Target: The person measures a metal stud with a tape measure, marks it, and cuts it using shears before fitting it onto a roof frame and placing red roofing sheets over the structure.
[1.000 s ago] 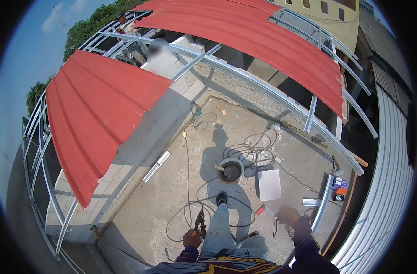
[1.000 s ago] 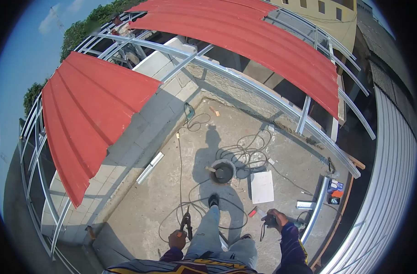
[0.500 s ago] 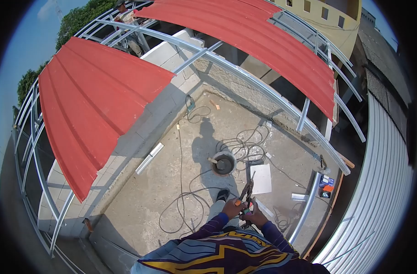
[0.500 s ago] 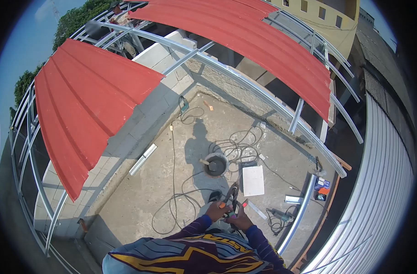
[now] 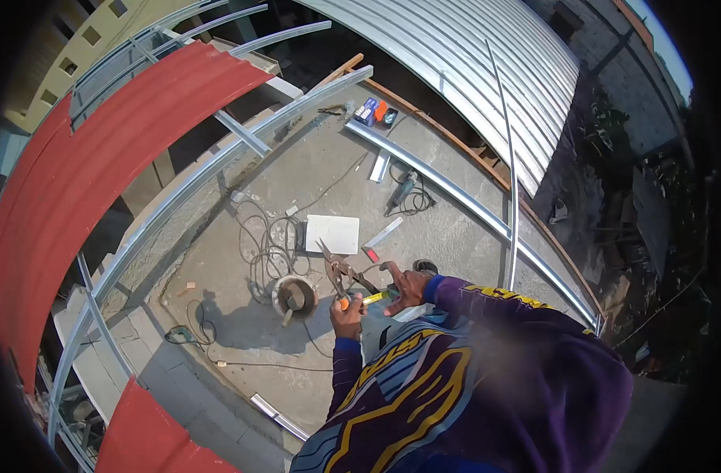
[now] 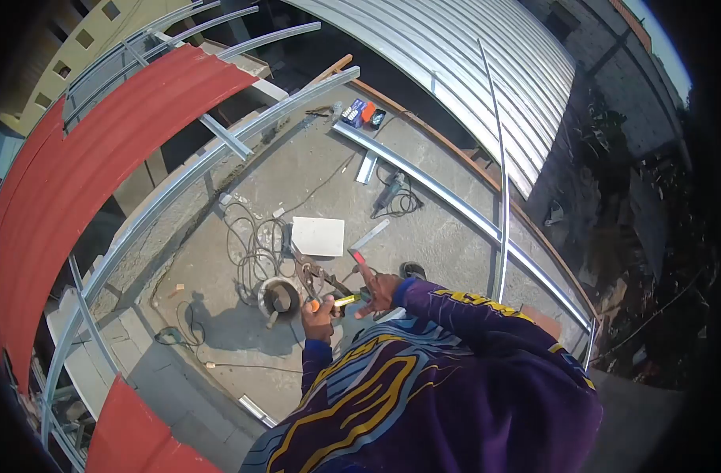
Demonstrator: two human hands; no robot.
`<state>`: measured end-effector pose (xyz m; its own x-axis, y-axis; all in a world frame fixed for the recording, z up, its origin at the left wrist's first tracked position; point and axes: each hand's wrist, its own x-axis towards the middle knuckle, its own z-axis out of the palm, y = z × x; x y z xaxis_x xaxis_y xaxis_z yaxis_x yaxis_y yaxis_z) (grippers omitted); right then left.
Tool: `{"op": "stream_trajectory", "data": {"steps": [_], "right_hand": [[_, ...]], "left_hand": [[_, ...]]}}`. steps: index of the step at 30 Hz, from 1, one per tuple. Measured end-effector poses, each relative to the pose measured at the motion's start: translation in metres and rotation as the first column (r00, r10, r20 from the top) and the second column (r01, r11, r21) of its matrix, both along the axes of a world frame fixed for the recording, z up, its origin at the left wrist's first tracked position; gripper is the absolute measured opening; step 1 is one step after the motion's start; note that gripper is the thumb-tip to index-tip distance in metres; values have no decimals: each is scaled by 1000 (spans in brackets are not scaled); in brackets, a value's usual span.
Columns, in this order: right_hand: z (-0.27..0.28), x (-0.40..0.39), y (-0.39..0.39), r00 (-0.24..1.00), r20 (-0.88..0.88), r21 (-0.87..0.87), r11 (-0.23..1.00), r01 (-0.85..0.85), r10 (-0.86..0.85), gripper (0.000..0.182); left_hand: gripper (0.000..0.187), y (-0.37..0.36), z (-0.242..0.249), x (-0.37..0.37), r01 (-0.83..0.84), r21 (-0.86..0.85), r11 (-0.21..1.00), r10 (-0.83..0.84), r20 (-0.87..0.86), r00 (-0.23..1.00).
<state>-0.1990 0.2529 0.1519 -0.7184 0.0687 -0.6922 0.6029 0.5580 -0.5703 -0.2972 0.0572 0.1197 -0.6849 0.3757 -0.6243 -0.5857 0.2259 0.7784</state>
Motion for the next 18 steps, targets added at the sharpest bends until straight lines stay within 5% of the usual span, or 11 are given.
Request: {"op": "stream_trajectory", "data": {"steps": [1,4,5,8,13,15,18], "right_hand": [[10,18,11,995,-37,-41,995,88,-89,104],[-25,88,36,968,28,75,966,249,-251,70],[-11,110,44,950,75,86,951,297,-304,63],[-54,205,50,899,-112,38,902,429,-423,37],[-58,365,10,710,-190,145,696,703,-678,25],[-64,431,-11,671,14,104,669,736,-741,27],[-60,498,-41,549,74,176,553,814,-832,29]], "left_hand": [[29,0,27,-15,117,-90,989,-117,8,993],[27,-23,-12,-57,185,74,980,-182,-43,982],[26,-16,9,-65,164,37,986,-163,-25,986],[23,5,33,-101,181,-28,983,-183,-65,981],[17,70,36,-126,334,-53,941,-338,-144,930],[20,108,33,-109,333,-34,942,-335,-125,934],[36,171,41,-52,379,-64,923,-384,-111,917]]}}
